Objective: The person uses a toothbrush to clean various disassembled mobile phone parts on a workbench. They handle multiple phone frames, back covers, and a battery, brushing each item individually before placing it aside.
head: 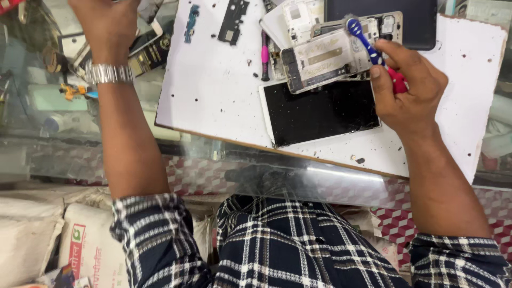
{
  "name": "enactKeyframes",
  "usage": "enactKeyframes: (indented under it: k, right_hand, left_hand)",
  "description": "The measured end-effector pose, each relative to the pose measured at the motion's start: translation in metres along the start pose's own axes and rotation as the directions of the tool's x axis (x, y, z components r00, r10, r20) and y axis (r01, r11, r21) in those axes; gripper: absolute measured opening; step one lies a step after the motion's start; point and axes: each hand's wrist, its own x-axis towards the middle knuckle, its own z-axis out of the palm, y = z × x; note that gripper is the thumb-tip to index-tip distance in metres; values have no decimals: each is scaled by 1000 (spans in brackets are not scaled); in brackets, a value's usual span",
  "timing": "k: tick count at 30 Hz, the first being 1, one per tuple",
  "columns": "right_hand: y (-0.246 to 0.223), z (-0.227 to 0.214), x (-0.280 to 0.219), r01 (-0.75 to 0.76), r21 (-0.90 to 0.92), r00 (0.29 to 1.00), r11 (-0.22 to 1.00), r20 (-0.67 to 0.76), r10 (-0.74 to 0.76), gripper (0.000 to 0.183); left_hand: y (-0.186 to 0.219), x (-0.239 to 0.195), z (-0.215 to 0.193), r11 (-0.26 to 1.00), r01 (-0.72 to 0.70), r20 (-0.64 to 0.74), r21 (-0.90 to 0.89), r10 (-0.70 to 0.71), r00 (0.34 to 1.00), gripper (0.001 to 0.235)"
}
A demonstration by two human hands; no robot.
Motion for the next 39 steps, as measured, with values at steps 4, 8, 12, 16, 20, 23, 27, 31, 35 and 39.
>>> enactKeyframes:
  k: [4, 8, 12, 16, 20, 23, 27, 31, 35, 39]
  right_hand:
    - [16, 3, -5, 29, 77, 998, 997, 48, -33, 33]
    - [25, 4, -24, 183, -36, 981, 982, 67, -181, 43]
    - [15, 13, -21, 91, -100, 993, 991, 83, -83, 38]
    - [9, 19, -6, 326, -188, 938, 927, 189, -291, 42]
    - [22, 14, -18, 39, -110, 999, 993, 26, -36, 37]
    - [30, 11, -32, 43, -60, 998, 997, 40, -40, 41]
    - [22, 19, -31, -110, 13, 994, 994, 2, 110, 40]
    - [12, 13, -14, 225, 126, 974, 966, -29, -223, 65]
    - [18, 12, -19, 229, -139, 954, 963, 227, -194, 54]
    - [32, 9, -30, 45, -79, 997, 996, 71, -40, 62]
  left_hand:
    - [101, -25, 20, 834, 212, 119, -509, -176, 977, 25]
    - [202, -62, 85, 473, 466, 524, -748, -10, 852, 54]
    - [232, -74, 108, 478, 479, 512, -736, -69, 856, 48]
    - [230, -75, 99, 562, 363, 404, -743, -55, 913, 43]
    - [234, -84, 96, 690, 222, 342, -690, 40, 939, 32]
    - [237, -83, 92, 644, 265, 313, -718, -42, 949, 28]
    - [232, -77, 78, 736, 291, 259, -611, -161, 952, 28]
    - [239, -75, 83, 732, 376, 356, -568, -193, 914, 30]
    - [241, -81, 89, 785, 370, 383, -497, -184, 905, 33]
    - [239, -88, 93, 819, 364, 379, -444, -196, 904, 36]
